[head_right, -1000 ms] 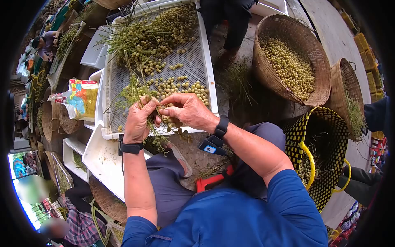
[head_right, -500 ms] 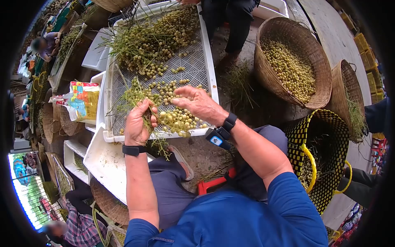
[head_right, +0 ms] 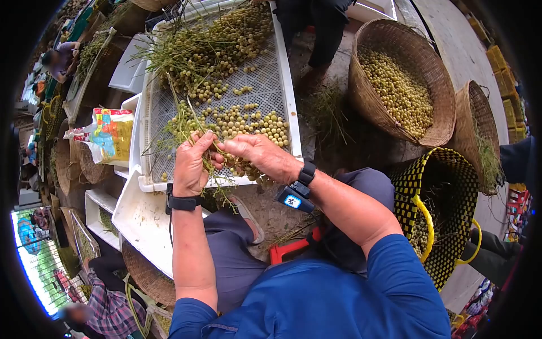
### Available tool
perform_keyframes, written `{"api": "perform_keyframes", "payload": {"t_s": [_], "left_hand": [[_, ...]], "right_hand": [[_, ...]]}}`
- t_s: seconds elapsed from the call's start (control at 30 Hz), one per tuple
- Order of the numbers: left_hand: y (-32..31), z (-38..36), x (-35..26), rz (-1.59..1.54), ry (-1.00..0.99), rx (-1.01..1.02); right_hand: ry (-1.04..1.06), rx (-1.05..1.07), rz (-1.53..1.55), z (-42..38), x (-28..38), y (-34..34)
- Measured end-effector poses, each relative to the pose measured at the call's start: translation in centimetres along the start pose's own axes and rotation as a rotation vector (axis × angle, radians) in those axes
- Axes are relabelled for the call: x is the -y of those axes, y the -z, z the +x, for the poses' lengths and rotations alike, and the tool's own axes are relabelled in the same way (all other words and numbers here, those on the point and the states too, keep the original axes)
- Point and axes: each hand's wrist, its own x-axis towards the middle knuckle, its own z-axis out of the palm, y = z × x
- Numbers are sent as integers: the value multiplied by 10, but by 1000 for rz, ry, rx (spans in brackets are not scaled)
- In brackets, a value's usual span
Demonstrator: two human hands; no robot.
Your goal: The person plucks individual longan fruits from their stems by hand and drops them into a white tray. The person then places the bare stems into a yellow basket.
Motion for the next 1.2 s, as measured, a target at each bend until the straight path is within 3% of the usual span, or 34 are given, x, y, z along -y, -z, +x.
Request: {"api": "perform_keyframes", "payload": {"t_s": [0.03,0.1,0.17,0.23,0.3,0.37,0.53,0.73,0.8,0.87,0.97,1.13,1.2], "left_hand": [[0,1,2,0,1,3],[1,2,5,-27,-32,-5],[0,4,10,-52,-81,-41],[-5,4,12,-76,-128,-78],[-12,4,13,-85,-161,-178],[-16,6,17,-76,-182,-197],[-17,7,21,-95,-218,-233],[-23,10,24,-76,-250,-237],[-23,10,24,-74,-243,-232],[-20,12,24,-74,-136,-40],[-17,13,27,-84,-137,-27],[-36,7,35,65,-335,-159],[-39,5,35,77,-365,-180]], "right_hand": [[0,-3,-1,-2,1,2],[-237,105,97,-6,4,5],[-150,89,41,-5,3,2],[29,-136,-17,1,-13,-2],[134,-191,2,6,-25,-4],[-10,-280,61,4,-24,-6],[-65,-315,44,4,-22,-7],[-202,-327,253,11,-28,-3],[-180,-349,292,14,-29,-4],[-181,-361,379,11,-30,-3],[-132,-307,328,13,-36,0],[-246,-373,394,23,-43,7],[-162,-414,301,29,-65,9]]}}
